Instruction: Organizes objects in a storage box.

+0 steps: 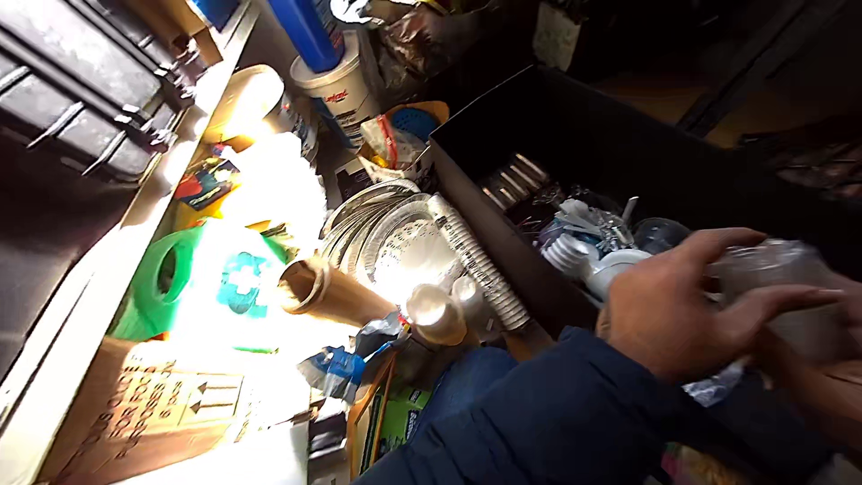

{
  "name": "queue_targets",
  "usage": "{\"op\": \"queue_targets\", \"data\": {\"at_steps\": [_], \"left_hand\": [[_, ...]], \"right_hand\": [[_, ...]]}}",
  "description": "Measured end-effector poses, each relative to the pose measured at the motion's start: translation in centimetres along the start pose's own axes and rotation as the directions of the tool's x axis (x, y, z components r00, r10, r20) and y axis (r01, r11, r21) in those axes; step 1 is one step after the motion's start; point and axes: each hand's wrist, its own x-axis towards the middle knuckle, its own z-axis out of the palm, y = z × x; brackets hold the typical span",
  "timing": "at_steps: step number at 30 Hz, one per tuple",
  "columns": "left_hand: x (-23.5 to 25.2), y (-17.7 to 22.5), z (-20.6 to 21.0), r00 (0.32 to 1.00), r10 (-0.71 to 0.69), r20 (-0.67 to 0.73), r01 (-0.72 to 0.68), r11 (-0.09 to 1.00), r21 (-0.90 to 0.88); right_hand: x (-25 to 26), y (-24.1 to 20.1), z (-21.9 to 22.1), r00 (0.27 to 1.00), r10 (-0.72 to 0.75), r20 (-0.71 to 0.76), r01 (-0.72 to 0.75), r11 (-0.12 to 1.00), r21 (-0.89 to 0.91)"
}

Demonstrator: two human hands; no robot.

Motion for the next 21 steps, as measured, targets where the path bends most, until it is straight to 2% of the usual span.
{"op": "queue_targets", "data": {"at_steps": [2, 4, 8, 10, 11, 13, 16, 17, 19, 20, 21], "left_hand": [[0.0, -0.6, 0.8, 0.999, 0.04, -0.038, -0.04, 0.999, -0.006], [-0.1, -1.3, 1.4, 1.0, 0.008, 0.005, -0.008, 0.999, 0.036], [0.9, -2.0, 2.0, 0.968, -0.124, 0.22, 0.12, 0.992, 0.032], [2.8, -2.1, 2.2, 0.943, -0.196, 0.269, 0.193, 0.98, 0.037], [4.3, -2.4, 2.1, 0.925, -0.274, 0.264, 0.268, 0.962, 0.061], [9.2, -4.8, 0.5, 0.891, -0.422, 0.168, 0.408, 0.906, 0.108], [19.9, -14.0, -4.1, 0.85, -0.508, -0.139, 0.526, 0.816, 0.239], [23.4, -17.7, -5.3, 0.814, -0.525, -0.248, 0.578, 0.775, 0.255], [28.8, -24.7, -7.0, 0.669, -0.608, -0.427, 0.734, 0.633, 0.247], [30.9, -26.5, -8.2, 0.563, -0.689, -0.456, 0.823, 0.521, 0.227], [33.6, -26.4, -10.0, 0.408, -0.816, -0.409, 0.913, 0.372, 0.169]], "right_hand": [[0.5, -0.7, -0.3, 1.0, 0.003, 0.009, -0.003, 0.999, 0.041], [0.5, -0.2, -0.5, 1.0, -0.011, 0.02, 0.009, 0.998, 0.067], [0.6, 0.8, -0.2, 0.998, 0.067, 0.018, -0.068, 0.997, 0.047], [1.2, 1.3, -0.1, 0.991, 0.131, -0.016, -0.132, 0.99, -0.04], [1.5, 1.7, -0.3, 0.983, 0.181, -0.019, -0.181, 0.98, -0.079], [2.1, 3.1, -1.2, 0.964, 0.266, -0.018, -0.266, 0.951, -0.158], [1.1, 5.6, -3.0, 0.945, 0.322, -0.053, -0.323, 0.905, -0.277], [0.6, 6.4, -3.7, 0.939, 0.34, -0.051, -0.339, 0.891, -0.301], [-0.4, 7.4, -5.0, 0.917, 0.398, 0.029, -0.363, 0.861, -0.355], [-0.8, 7.4, -5.6, 0.891, 0.442, 0.106, -0.373, 0.844, -0.386], [-1.2, 7.1, -6.2, 0.856, 0.48, 0.192, -0.376, 0.833, -0.407]]}}
